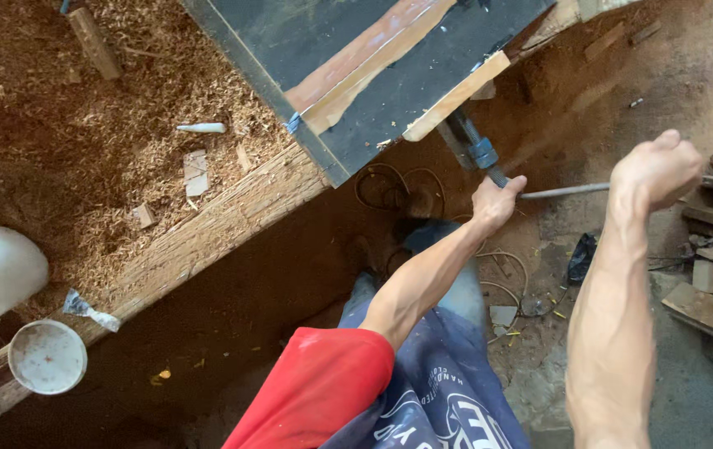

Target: The person applies a white adhesive to a seam on a dark rectangular board using a putty knife. They then position the board on a workbench and use a large metal clamp to secure a small wooden block against the glued area.

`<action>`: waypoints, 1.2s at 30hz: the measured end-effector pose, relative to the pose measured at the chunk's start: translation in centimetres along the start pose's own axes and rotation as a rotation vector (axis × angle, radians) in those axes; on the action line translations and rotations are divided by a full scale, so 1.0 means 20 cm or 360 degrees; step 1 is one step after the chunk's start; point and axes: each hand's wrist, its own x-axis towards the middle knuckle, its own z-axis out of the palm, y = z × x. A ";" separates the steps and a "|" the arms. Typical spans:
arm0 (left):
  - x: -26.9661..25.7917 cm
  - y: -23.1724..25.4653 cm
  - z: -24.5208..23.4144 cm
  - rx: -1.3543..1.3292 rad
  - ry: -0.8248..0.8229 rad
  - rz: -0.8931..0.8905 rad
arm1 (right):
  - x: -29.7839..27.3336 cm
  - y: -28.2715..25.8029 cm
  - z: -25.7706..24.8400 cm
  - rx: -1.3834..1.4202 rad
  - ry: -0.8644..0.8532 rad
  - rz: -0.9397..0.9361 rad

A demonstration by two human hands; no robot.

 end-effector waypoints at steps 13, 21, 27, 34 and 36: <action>-0.10 0.21 -0.05 0.0291 0.0138 -0.0362 | 0.28 -0.02 0.46 -0.0428 -0.0774 0.0268; -0.21 0.40 -0.01 0.0605 0.0394 -0.0773 | 0.23 0.12 0.95 -0.0356 -0.1601 -0.0028; -0.16 0.26 -0.04 0.0237 0.0291 -0.0509 | 0.16 0.11 0.87 -0.0008 -0.1455 -0.0565; 0.01 0.11 -0.02 -0.2006 -0.0735 -0.0292 | 0.20 0.08 0.85 0.0029 -0.1588 -0.0915; 0.04 0.06 0.01 -0.2362 -0.1025 -0.0248 | 0.20 0.14 0.93 0.0028 -0.1656 -0.0856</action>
